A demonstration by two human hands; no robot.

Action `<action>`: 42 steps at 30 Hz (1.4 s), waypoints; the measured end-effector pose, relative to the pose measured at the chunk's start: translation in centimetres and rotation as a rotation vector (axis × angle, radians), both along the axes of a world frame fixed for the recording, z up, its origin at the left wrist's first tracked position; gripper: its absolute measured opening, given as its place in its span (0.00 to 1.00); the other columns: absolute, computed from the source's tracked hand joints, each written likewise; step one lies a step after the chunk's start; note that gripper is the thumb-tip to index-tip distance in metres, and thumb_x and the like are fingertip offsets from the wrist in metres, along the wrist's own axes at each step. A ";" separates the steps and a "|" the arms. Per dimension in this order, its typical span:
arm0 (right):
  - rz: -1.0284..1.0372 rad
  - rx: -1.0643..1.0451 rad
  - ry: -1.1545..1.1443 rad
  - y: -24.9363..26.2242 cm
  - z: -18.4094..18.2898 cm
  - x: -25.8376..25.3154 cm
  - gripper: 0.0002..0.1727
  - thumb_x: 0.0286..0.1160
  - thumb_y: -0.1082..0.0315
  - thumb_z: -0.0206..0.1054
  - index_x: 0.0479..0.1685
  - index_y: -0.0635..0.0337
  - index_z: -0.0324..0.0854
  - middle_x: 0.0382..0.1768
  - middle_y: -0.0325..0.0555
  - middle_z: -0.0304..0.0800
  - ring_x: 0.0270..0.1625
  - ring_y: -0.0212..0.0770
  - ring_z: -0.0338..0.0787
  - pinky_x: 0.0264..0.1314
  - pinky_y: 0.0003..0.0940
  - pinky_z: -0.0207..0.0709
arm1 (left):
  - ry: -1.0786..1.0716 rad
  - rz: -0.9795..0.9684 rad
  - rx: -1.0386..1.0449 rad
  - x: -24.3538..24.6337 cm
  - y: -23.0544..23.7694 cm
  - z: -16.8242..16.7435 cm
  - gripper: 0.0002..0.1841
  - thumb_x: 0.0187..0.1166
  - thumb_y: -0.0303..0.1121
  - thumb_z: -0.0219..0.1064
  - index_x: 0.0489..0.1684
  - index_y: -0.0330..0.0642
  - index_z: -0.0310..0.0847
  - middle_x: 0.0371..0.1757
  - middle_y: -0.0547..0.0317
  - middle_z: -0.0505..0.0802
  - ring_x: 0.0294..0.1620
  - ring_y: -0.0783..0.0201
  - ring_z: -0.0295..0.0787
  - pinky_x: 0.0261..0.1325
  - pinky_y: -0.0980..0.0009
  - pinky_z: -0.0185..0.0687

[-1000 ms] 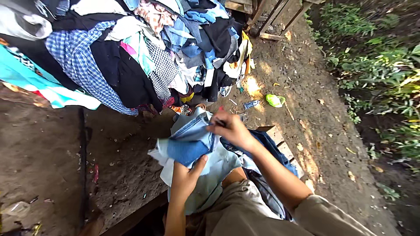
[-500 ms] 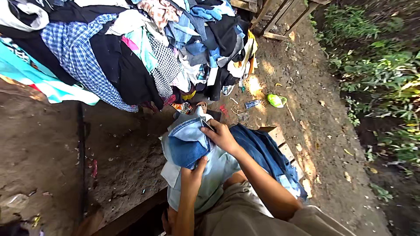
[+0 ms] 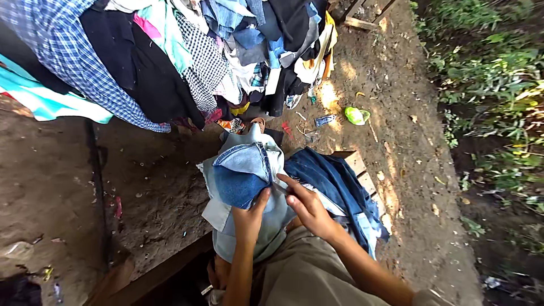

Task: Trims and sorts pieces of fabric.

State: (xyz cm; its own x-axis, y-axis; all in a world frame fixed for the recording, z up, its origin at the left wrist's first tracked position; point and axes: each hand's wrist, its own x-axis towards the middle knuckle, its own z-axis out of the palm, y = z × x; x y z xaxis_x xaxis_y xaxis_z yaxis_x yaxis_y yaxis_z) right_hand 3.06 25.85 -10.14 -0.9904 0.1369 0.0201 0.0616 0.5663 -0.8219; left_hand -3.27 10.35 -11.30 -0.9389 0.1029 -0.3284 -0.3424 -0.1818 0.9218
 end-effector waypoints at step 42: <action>-0.215 -0.917 -0.270 -2.1 0.6 -2.9 0.14 0.86 0.64 0.56 0.55 0.59 0.85 0.22 0.26 0.82 0.17 0.17 0.69 0.17 0.14 0.60 | 0.020 -0.155 0.140 -0.4 -1.8 -1.0 0.18 0.67 0.18 0.73 0.56 0.28 0.79 0.47 0.61 0.94 0.53 0.74 0.91 0.64 0.73 0.87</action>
State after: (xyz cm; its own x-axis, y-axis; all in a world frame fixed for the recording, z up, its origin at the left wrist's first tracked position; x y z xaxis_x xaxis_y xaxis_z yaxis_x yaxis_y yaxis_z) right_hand 0.12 23.78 -9.54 -0.8984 0.1643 -0.4072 0.3390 -0.3300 -0.8810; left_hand -3.63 8.54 -12.30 -0.9144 0.2901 -0.2825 -0.3583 -0.2549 0.8981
